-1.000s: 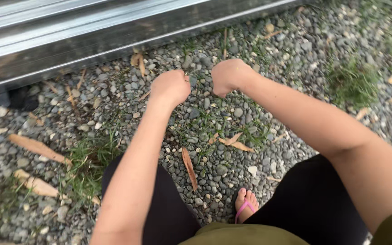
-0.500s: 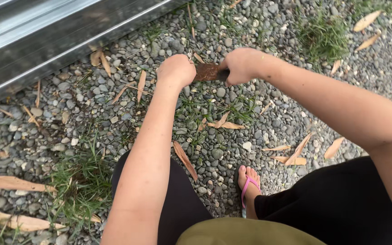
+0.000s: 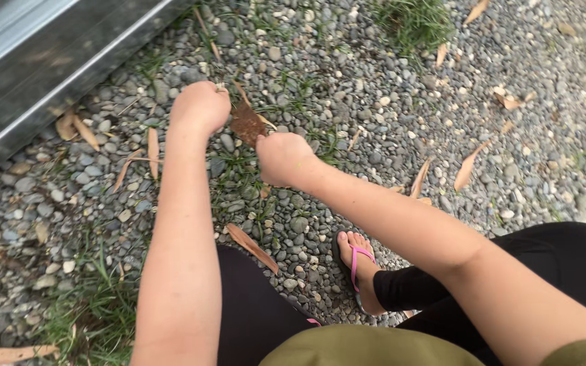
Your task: The person pulls grass and weeds from a gravel area using a trowel and by hand, moving along the edge of a metal structure.
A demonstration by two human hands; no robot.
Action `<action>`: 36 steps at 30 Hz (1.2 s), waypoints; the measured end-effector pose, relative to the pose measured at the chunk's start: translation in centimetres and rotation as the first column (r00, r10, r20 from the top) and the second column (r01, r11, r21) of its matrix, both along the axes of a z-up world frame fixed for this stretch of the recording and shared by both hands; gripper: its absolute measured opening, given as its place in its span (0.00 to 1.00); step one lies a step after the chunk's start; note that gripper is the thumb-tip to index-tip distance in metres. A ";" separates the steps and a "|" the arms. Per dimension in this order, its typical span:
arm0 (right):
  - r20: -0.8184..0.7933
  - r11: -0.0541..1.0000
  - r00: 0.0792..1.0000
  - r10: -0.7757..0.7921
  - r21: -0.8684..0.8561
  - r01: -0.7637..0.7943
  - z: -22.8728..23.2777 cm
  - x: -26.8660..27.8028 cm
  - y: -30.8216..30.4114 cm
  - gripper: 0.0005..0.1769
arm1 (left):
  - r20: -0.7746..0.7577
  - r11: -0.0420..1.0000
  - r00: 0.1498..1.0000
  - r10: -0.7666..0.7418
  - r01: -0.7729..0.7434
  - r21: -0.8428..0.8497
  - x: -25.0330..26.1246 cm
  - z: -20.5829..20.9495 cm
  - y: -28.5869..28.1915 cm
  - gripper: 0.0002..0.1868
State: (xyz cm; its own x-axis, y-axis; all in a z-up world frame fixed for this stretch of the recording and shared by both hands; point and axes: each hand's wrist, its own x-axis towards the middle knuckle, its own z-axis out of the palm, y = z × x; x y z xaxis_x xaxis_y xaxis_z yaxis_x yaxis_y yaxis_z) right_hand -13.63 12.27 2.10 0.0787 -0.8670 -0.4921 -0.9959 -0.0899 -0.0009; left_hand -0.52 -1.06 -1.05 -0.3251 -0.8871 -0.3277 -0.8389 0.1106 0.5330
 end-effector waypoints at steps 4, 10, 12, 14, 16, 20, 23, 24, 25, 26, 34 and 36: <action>0.022 0.997 0.999 -0.027 -0.065 0.029 -1.4 1.0 1.0 0.20 | -0.031 0.999 0.999 0.036 -0.036 0.020 0.1 0.3 -0.2 0.21; 0.001 0.991 0.998 -0.060 -0.116 0.060 -3.5 3.9 3.2 0.27 | -0.056 1.000 0.998 0.002 -0.001 0.009 -0.9 -0.9 -0.3 0.22; 0.028 0.988 0.999 -0.018 -0.151 0.022 -3.4 4.1 3.2 0.38 | -0.095 0.999 0.995 -0.019 0.016 -0.033 -1.3 -0.9 -0.3 0.22; 0.038 0.994 0.998 -0.042 -0.100 0.046 -3.1 3.9 3.0 0.35 | 0.005 0.998 1.000 -0.011 0.011 0.062 -2.1 -0.8 -0.3 0.22; 0.047 0.997 0.998 -0.052 -0.051 0.055 -3.2 3.6 2.5 0.32 | 0.003 0.997 0.999 -0.036 0.035 0.063 -2.7 -1.0 -0.5 0.23; 0.019 0.986 1.000 -0.004 -0.168 0.007 -4.3 4.5 2.0 0.28 | 0.029 0.995 0.994 -0.103 0.103 0.009 -2.6 -2.5 -0.7 0.25; 0.008 0.981 0.999 0.034 -0.193 -0.032 -4.4 4.3 1.4 0.26 | 0.073 0.993 0.991 -0.116 0.114 0.025 -1.7 -2.9 -0.3 0.24; 0.017 0.986 0.999 0.040 -0.164 -0.037 -4.4 4.2 1.2 0.25 | 0.079 0.993 0.990 -0.115 0.113 0.028 -1.2 -2.8 0.1 0.24; 0.018 0.985 0.999 0.051 -0.167 -0.047 -4.4 4.0 1.0 0.25 | 0.094 0.996 0.992 -0.086 0.084 0.022 -0.5 -2.4 0.2 0.24; 0.001 0.982 0.997 0.071 -0.177 -0.070 -4.5 3.9 0.9 0.31 | 0.109 0.998 0.992 -0.056 0.055 0.016 -0.2 -2.0 0.1 0.24; -0.036 0.945 0.973 0.229 -0.232 -0.231 -5.9 1.4 2.8 0.37 | 0.091 0.993 0.992 0.088 -0.080 -0.084 3.9 -2.7 4.4 0.24; -0.050 0.955 0.968 0.246 -0.160 -0.251 -6.2 0.8 2.8 0.38 | 0.102 0.985 0.986 0.129 -0.115 -0.131 4.1 -3.7 6.4 0.24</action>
State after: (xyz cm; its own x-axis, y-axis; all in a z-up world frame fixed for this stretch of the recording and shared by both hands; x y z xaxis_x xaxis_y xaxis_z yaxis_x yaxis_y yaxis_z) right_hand -12.81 15.09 -4.08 0.2897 -0.8908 -0.3501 -0.9414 -0.3312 0.0637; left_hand 3.62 5.29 -4.71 -0.1801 -0.9540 -0.2399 -0.9026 0.0634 0.4257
